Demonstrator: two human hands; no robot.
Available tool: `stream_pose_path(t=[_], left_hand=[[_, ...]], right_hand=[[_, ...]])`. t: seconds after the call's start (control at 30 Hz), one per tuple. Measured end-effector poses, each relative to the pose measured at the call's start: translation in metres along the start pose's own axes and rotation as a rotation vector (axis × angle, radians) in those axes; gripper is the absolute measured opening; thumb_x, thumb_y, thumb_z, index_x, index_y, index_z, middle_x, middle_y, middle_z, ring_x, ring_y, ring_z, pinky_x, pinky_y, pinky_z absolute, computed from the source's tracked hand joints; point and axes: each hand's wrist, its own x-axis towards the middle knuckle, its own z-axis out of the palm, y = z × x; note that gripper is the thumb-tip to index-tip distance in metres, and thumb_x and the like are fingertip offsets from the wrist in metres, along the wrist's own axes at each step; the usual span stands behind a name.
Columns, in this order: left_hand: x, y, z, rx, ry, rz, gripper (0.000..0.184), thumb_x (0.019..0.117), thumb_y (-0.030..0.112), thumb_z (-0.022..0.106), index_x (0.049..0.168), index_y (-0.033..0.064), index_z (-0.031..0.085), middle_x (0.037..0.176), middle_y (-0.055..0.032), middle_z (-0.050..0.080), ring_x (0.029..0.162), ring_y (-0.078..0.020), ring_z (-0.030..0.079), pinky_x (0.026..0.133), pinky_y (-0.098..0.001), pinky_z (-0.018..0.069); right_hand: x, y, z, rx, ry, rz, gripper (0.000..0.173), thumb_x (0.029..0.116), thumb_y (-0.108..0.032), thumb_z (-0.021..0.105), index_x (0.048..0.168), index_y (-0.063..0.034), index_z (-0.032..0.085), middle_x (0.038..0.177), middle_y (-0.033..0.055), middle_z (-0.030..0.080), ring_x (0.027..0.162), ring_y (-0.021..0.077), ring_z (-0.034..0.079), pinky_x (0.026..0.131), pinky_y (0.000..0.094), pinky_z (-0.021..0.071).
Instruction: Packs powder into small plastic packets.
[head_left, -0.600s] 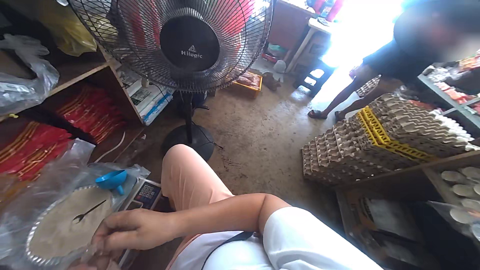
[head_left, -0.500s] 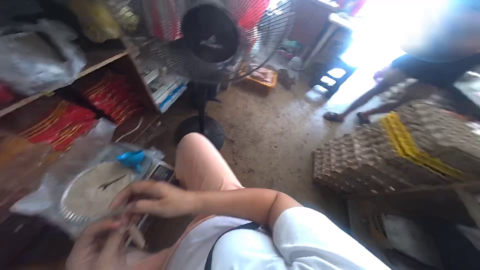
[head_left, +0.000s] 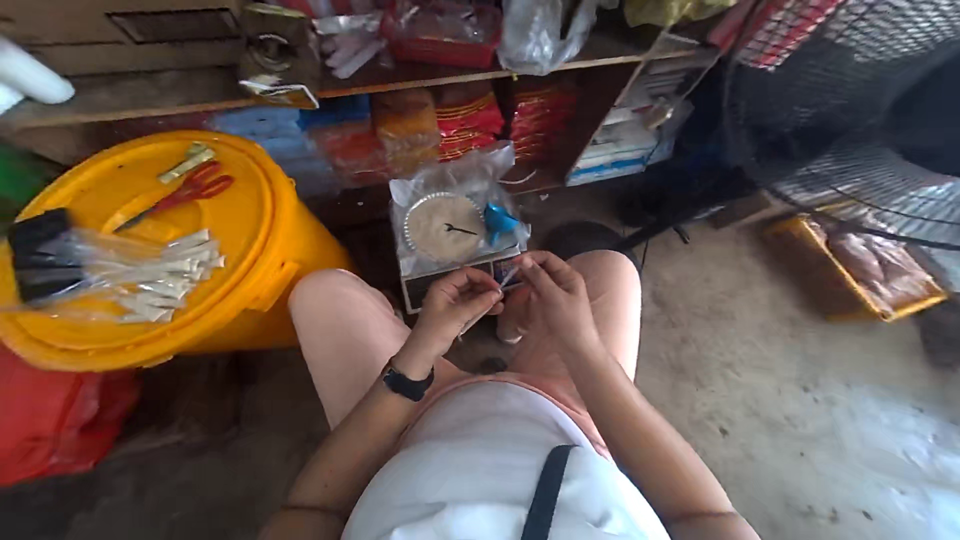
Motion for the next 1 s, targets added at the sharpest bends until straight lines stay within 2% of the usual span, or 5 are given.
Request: stream_pose_path(t=[0.13, 0.23, 0.5, 0.67, 1.0], left_hand=[[-0.005, -0.004, -0.005, -0.060, 0.022, -0.024, 0.014, 0.0990, 0.006, 0.062, 0.109, -0.0022, 0.067, 0.098, -0.0136, 0.072, 0.087, -0.0235, 0.072, 0.084, -0.0413, 0.0627], [-0.005, -0.002, -0.004, -0.065, 0.061, -0.044, 0.016, 0.0960, 0.006, 0.070, 0.109, -0.0024, 0.067, 0.096, -0.0132, 0.072, 0.084, -0.0221, 0.073, 0.082, -0.0394, 0.0634], [-0.015, -0.003, -0.005, -0.042, 0.025, -0.106, 0.016, 0.0954, 0.007, 0.071, 0.107, -0.0045, 0.070, 0.096, -0.0106, 0.074, 0.084, -0.0189, 0.074, 0.081, -0.0346, 0.0640], [-0.018, 0.002, -0.011, -0.056, -0.151, -0.179, 0.035, 0.1087, 0.021, 0.051, 0.131, -0.0044, 0.062, 0.114, -0.0144, 0.071, 0.096, -0.0232, 0.072, 0.089, -0.0397, 0.0618], [-0.030, 0.003, -0.013, 0.007, -0.147, -0.147, 0.022, 0.1035, 0.012, 0.061, 0.110, -0.0060, 0.071, 0.104, -0.0118, 0.075, 0.095, -0.0199, 0.074, 0.091, -0.0373, 0.0621]], right_hand=[[0.003, 0.003, 0.005, -0.037, -0.023, -0.015, 0.019, 0.1043, -0.015, 0.059, 0.111, -0.0038, 0.073, 0.101, 0.0077, 0.072, 0.091, 0.0168, 0.067, 0.085, 0.0359, 0.0580], [0.004, 0.002, 0.006, -0.054, -0.041, -0.041, 0.019, 0.1044, -0.014, 0.059, 0.112, -0.0027, 0.072, 0.102, 0.0094, 0.072, 0.094, 0.0192, 0.068, 0.088, 0.0379, 0.0580], [0.014, -0.009, 0.001, -0.064, 0.007, -0.083, 0.017, 0.1032, -0.013, 0.060, 0.111, -0.0049, 0.073, 0.096, 0.0079, 0.071, 0.085, 0.0164, 0.066, 0.079, 0.0341, 0.0574], [0.017, -0.009, 0.007, -0.082, -0.033, -0.089, 0.018, 0.1046, -0.015, 0.058, 0.111, -0.0051, 0.072, 0.094, 0.0067, 0.069, 0.085, 0.0158, 0.065, 0.080, 0.0338, 0.0570], [0.022, -0.012, 0.010, -0.128, -0.086, -0.114, 0.018, 0.1047, -0.014, 0.057, 0.111, -0.0050, 0.071, 0.094, 0.0056, 0.070, 0.081, 0.0142, 0.065, 0.075, 0.0320, 0.0574]])
